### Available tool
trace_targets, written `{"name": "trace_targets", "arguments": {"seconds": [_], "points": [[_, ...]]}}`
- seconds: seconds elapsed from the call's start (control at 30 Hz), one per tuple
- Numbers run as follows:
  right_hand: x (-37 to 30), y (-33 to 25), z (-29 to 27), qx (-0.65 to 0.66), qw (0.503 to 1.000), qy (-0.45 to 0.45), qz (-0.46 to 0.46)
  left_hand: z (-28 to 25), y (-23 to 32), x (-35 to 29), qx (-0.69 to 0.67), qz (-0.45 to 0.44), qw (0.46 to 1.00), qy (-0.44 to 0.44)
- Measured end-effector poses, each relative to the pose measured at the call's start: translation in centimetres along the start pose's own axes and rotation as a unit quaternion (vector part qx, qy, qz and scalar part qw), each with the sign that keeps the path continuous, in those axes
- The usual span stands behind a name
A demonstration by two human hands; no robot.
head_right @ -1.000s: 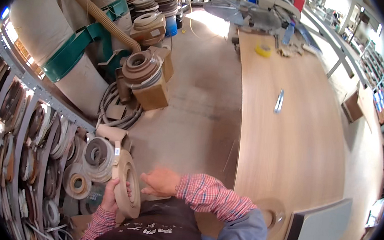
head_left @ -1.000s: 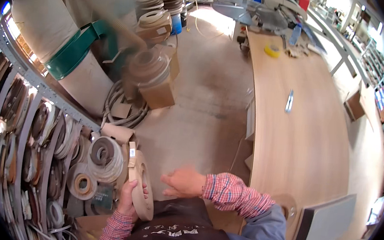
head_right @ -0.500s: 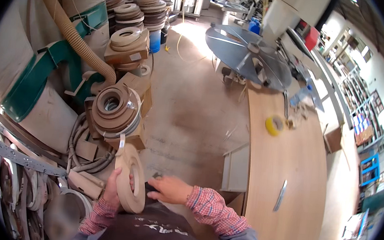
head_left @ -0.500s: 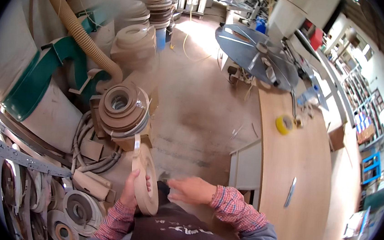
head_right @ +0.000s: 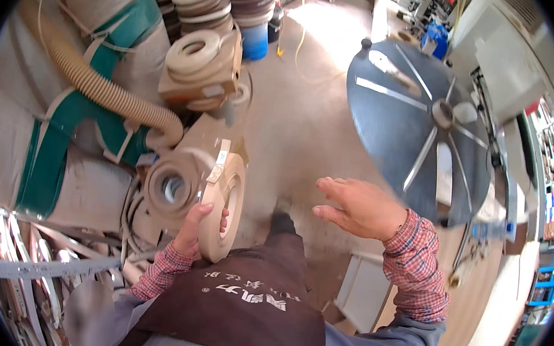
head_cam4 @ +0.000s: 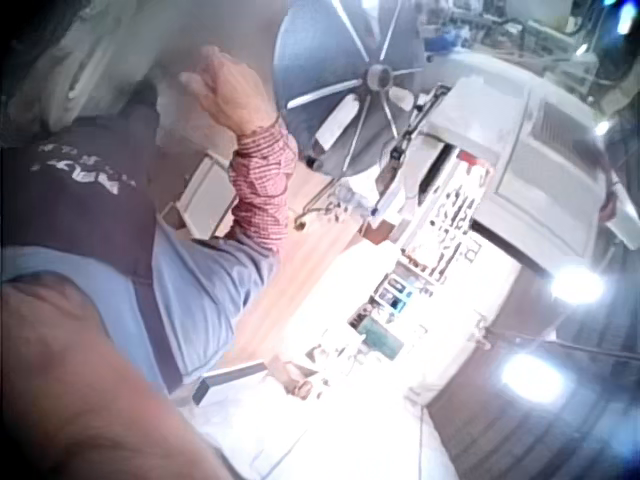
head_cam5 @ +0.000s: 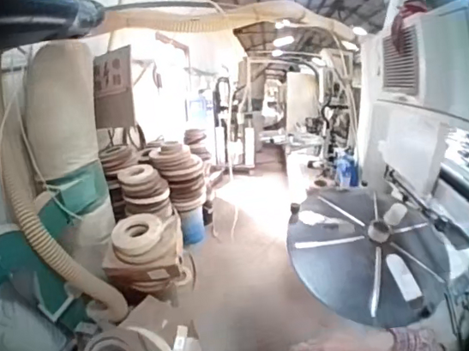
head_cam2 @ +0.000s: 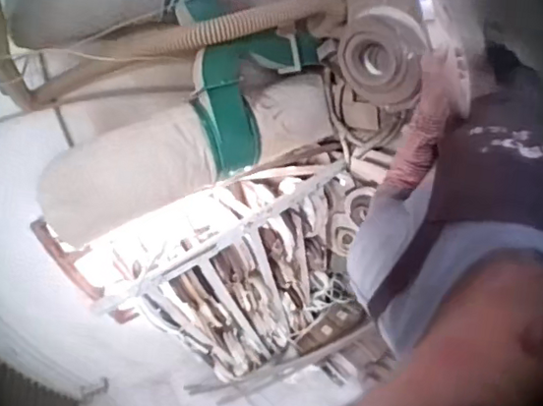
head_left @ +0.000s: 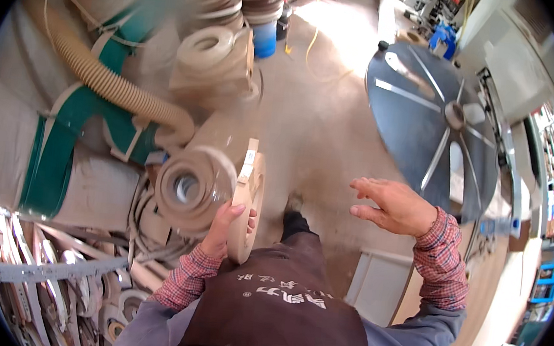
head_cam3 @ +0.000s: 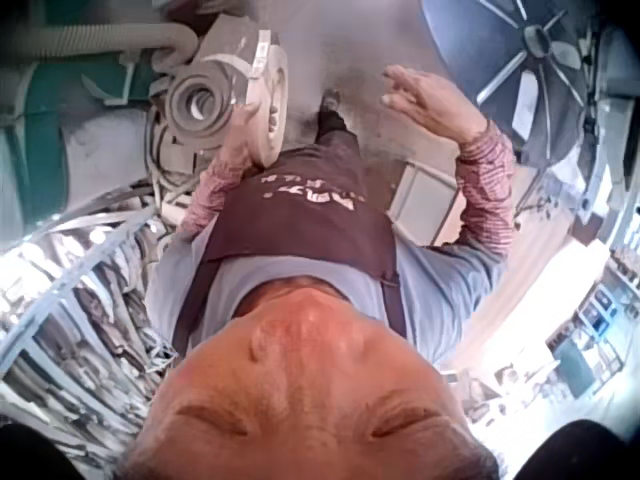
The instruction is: The person handles a wooden ring, places it on a rotating machine, and adjusts various levers and knobs. They then move a large wooden board across the workshop floor.
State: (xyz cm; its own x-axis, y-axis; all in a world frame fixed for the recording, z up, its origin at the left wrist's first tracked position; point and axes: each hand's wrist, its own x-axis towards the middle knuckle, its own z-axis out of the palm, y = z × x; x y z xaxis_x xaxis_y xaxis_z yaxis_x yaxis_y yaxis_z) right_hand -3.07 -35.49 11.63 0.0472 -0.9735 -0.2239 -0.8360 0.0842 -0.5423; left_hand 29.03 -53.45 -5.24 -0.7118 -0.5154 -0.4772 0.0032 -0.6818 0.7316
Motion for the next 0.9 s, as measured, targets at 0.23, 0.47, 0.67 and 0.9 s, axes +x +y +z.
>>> {"name": "trace_targets", "arguments": {"seconds": [0.23,0.47,0.67,0.9], "points": [[16.9,11.9,-15.0,0.017,0.998,-0.045,-0.034,6.8,10.5,12.7,0.040,0.066,0.995,0.056],[36.8,17.4,-20.9,0.065,0.994,0.003,-0.092,7.0,17.4,27.3,-0.019,0.025,0.999,0.024],[55.3,24.8,-24.8,0.123,0.973,0.159,-0.112,7.6,24.5,44.2,-0.008,0.027,0.999,-0.024],[68.1,45.4,-30.3,0.049,0.874,0.468,0.122,9.0,36.8,60.7,0.048,-0.004,0.997,-0.065]]}}
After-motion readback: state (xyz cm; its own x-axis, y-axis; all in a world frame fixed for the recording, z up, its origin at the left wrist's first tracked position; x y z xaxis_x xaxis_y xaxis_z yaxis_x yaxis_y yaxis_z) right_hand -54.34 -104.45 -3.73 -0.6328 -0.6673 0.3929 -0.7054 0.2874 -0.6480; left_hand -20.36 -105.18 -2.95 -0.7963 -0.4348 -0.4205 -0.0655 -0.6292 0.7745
